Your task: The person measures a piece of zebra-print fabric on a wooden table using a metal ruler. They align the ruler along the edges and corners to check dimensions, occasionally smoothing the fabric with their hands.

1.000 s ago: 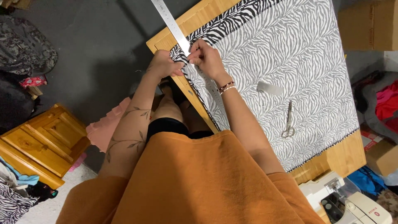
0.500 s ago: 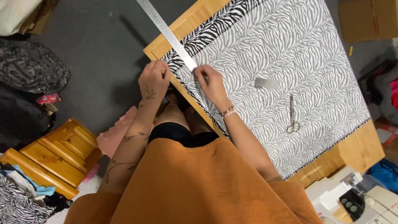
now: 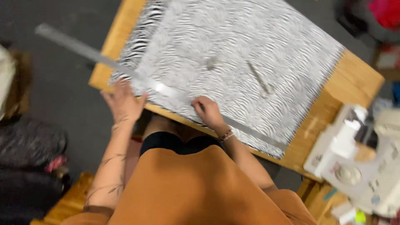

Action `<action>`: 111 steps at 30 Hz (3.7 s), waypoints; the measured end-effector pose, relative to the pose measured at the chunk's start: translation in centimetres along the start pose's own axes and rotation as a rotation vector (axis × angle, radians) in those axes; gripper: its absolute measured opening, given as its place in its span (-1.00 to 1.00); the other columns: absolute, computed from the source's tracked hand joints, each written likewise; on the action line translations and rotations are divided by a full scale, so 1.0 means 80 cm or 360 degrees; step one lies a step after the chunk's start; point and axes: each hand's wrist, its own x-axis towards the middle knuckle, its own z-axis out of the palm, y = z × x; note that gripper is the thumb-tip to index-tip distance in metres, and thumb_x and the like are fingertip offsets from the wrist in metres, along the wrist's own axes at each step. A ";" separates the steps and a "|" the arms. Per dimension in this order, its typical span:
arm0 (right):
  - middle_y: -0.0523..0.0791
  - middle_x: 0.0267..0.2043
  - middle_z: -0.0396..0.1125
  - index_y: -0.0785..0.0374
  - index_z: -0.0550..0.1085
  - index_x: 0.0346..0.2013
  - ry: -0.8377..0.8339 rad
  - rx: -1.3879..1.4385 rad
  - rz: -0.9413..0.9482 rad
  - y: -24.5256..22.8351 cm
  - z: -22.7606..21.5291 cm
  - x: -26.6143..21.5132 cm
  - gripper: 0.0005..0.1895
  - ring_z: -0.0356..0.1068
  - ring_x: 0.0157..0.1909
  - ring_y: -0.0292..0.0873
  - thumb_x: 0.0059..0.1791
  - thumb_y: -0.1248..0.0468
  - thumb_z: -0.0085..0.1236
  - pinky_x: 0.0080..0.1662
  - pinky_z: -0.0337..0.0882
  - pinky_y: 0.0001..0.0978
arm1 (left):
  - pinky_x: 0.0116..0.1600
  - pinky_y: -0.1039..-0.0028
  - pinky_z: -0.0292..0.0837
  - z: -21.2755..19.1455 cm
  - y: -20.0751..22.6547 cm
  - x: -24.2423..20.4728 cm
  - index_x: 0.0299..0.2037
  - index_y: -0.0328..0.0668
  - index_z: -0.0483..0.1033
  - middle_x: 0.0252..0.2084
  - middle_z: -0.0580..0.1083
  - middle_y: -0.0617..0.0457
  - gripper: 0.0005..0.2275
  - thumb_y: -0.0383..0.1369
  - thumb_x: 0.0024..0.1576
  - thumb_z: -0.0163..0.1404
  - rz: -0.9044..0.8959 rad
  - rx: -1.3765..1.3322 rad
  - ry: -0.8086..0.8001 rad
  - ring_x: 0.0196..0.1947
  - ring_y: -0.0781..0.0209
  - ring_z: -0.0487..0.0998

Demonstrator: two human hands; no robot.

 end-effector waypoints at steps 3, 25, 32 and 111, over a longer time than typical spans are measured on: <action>-0.11 -0.28 0.46 0.10 0.52 -0.22 0.0175 -0.0021 0.0058 0.020 -0.022 -0.029 -0.91 0.49 -0.13 -0.02 0.03 0.33 0.08 0.00 0.47 -0.17 | 0.32 -0.30 -0.06 -0.002 0.039 0.010 0.31 -0.39 0.38 0.32 0.31 -0.36 -0.41 -0.03 0.26 0.09 0.0036 -0.0313 0.0006 0.33 -0.26 0.29; -0.04 0.08 0.27 0.11 0.47 -0.03 0.0794 -0.0455 0.1150 0.102 -0.066 -0.188 -0.70 0.18 0.24 0.06 -0.04 0.26 0.26 0.23 0.18 0.01 | 0.10 0.16 0.45 0.040 0.105 0.100 0.00 0.00 0.54 -0.16 0.48 0.02 -0.56 -0.13 -0.07 0.31 0.1161 -0.0341 -0.1006 -0.02 -0.05 0.53; -0.13 -0.14 0.39 0.02 0.50 -0.22 0.0678 -0.0536 0.1277 0.097 -0.074 -0.176 -0.77 0.25 0.14 -0.02 -0.12 0.18 0.34 0.14 0.20 -0.13 | 0.10 0.23 0.47 0.022 0.096 0.120 -0.11 0.08 0.53 -0.20 0.51 0.09 -0.66 -0.18 -0.06 0.30 0.1207 -0.0182 -0.1163 -0.02 0.05 0.55; 0.20 0.34 0.08 0.29 0.34 0.23 0.1879 -0.0834 0.1108 0.303 -0.306 -0.049 -0.55 0.01 0.45 0.26 0.14 0.09 0.01 0.45 0.01 0.17 | 0.22 0.27 0.37 0.095 0.255 0.412 0.14 0.01 0.61 -0.01 0.40 0.01 -0.63 -0.32 0.10 0.25 0.1283 -0.0581 -0.0785 0.05 0.07 0.43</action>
